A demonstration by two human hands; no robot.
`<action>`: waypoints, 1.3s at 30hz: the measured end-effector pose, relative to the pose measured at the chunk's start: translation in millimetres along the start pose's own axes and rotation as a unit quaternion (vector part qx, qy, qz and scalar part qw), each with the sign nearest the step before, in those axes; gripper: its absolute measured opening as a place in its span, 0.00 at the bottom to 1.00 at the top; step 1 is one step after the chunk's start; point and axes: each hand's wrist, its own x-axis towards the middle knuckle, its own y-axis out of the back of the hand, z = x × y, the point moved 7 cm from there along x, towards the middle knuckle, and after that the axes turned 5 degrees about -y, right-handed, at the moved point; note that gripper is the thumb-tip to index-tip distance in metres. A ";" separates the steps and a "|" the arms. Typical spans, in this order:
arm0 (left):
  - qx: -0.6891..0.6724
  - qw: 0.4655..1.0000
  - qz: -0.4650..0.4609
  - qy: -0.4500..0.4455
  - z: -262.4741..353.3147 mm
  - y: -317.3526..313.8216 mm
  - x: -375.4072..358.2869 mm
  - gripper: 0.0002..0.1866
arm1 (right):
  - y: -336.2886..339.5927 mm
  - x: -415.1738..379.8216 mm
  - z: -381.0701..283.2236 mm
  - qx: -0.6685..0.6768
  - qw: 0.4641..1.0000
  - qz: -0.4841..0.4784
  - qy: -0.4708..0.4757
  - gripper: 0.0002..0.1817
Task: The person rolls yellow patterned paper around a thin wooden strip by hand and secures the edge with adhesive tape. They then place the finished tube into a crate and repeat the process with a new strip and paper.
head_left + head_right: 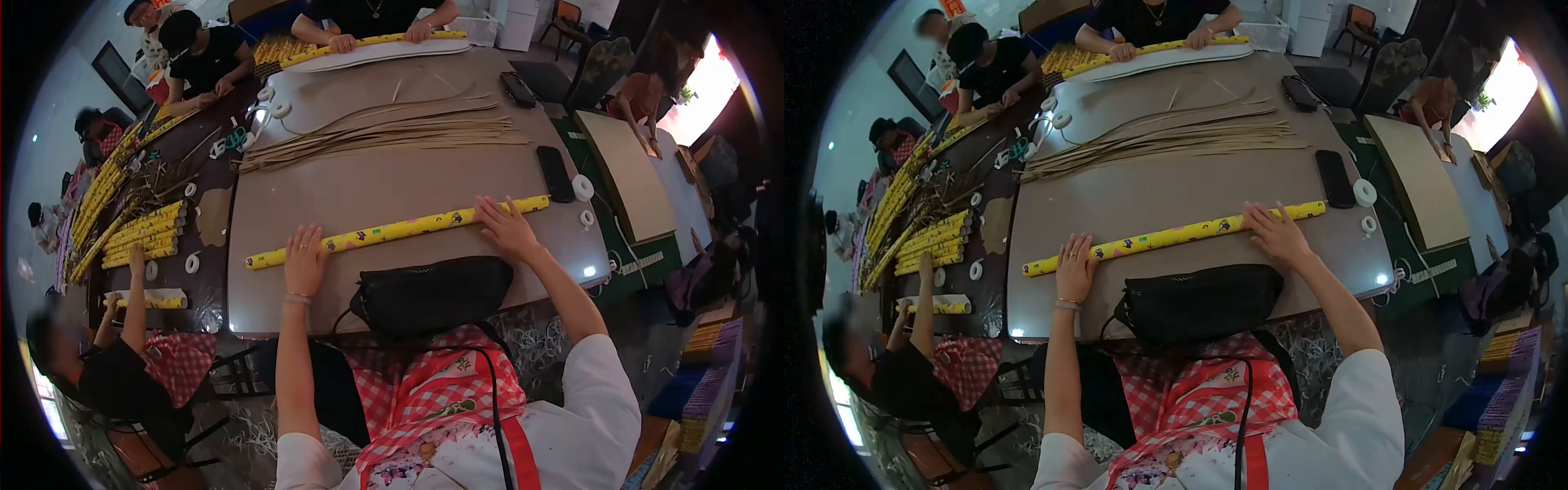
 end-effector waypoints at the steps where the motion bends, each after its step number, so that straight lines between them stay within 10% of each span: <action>1: 0.000 1.000 0.002 0.005 -1.4 -0.9 -0.7 0.24 | -3.5 -9.5 15.8 -0.010 0.999 -0.012 -0.043 0.32; 5: 0.012 1.000 0.002 0.001 -4.6 -4.1 0.5 0.25 | -1.0 -30.7 53.3 -0.006 0.989 -0.020 -0.145 0.32; 16: 0.042 0.997 0.062 0.011 5.0 20.3 -0.8 0.29 | -4.5 36.9 -1.8 0.224 0.974 0.031 -0.034 0.27; 39: -0.064 0.989 -0.067 0.114 -13.0 -22.7 -21.1 0.33 | -63.2 211.1 61.5 0.146 0.965 0.131 -0.171 0.24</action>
